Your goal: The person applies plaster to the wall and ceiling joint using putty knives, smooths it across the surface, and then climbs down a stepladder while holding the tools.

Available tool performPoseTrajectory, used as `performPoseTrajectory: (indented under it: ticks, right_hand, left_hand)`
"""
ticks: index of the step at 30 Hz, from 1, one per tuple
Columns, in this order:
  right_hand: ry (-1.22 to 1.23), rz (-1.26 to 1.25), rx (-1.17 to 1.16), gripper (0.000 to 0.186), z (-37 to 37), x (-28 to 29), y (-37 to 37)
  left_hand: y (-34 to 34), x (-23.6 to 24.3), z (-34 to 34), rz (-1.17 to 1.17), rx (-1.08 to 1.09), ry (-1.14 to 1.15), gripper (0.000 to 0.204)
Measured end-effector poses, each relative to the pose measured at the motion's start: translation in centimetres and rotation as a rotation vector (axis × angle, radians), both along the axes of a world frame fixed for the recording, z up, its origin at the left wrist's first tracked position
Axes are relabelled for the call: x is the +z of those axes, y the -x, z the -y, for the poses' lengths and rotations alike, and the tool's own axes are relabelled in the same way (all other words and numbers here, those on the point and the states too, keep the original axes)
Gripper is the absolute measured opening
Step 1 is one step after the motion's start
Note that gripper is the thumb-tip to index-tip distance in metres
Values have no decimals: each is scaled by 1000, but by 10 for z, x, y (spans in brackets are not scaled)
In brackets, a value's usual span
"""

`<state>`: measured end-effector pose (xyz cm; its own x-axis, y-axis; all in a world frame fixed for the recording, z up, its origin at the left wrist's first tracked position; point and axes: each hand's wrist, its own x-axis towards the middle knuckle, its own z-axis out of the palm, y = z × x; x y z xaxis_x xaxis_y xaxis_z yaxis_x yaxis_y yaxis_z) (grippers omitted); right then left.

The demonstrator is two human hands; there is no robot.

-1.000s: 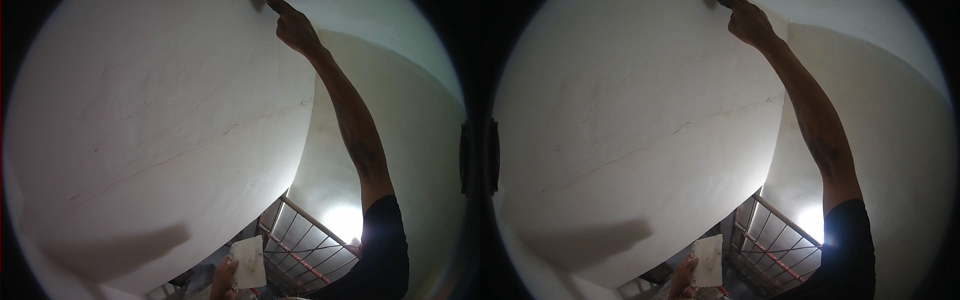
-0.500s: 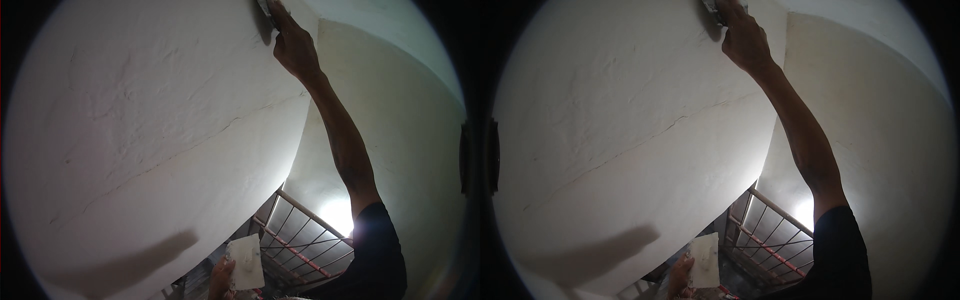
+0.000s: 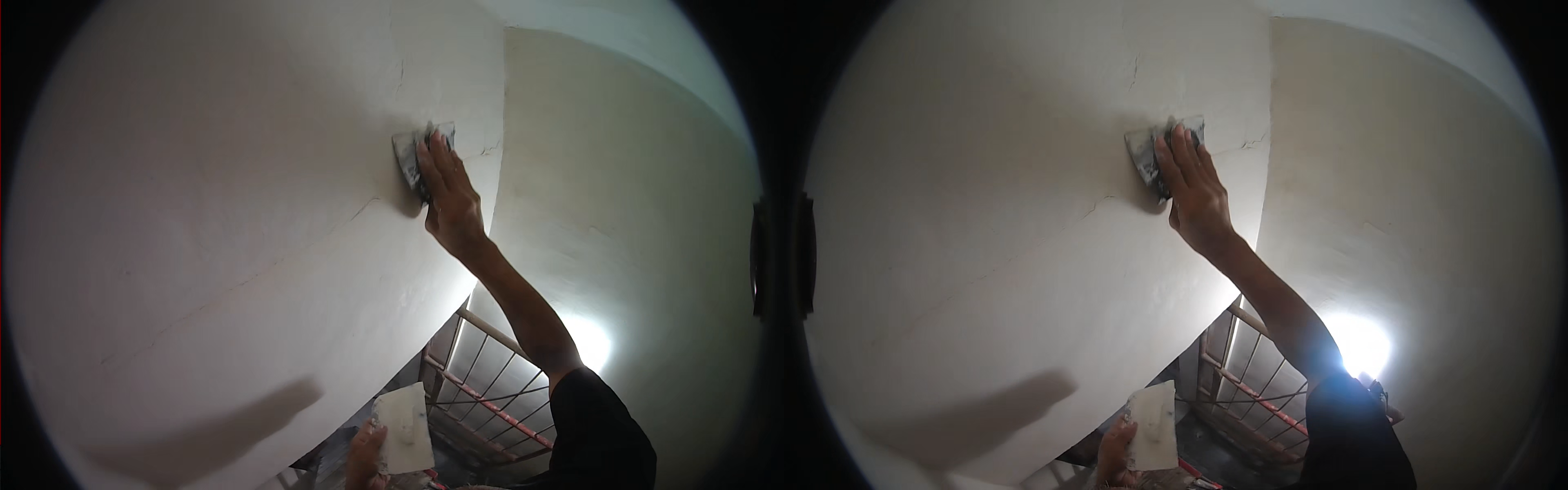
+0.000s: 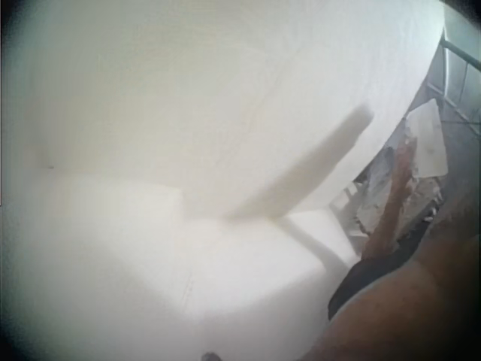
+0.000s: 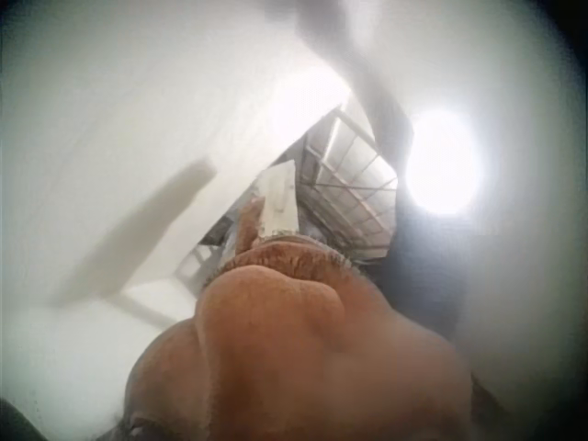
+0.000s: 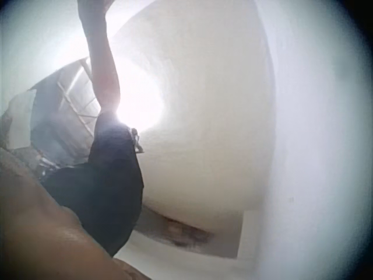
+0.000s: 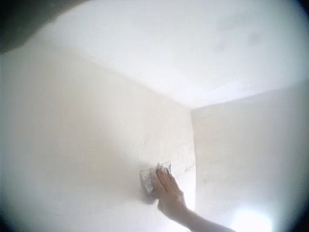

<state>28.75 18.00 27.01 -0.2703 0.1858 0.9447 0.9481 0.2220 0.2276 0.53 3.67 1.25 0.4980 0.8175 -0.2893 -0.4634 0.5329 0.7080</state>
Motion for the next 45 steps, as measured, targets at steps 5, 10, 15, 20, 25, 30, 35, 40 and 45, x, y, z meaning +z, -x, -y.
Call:
performPoseTrajectory:
  ticks: [5, 10, 15, 20, 25, 30, 35, 40, 45]
  right_hand:
    - [108, 22, 0, 76, 26, -36, -3]
    - [-90, 54, 175, 66, 51, 40, -25]
    - [-192, 124, 113, 66, 10, 187, -20]
    - [-28, 98, 54, 59, -18, 234, -19]
    - [90, 122, 120, 57, -30, 221, -18]
    - [-179, 130, 40, 58, -51, 158, -18]
    - [-156, 114, -29, 77, -31, 71, -7]
    - [-99, 42, 9, 72, -6, -2, 12]
    - [3, 25, 6, 68, 25, -48, 14]
  left_hand:
    - [-3, 32, 10, 57, 30, -9, 34]
    - [-8, 40, 17, 69, 3, -36, 33]
    - [-7, 43, 23, -10, 46, -106, 33]
    - [-12, 39, 23, 126, 107, -44, 31]
    - [-5, 25, 20, 93, 74, -42, 31]
    - [-5, 22, 19, 157, 79, 22, 32]
    - [-5, 18, 16, 147, 53, 45, 34]
    - [-2, 38, 18, 110, 81, -51, 33]
    - [-5, 59, 7, 147, 109, -143, 35]
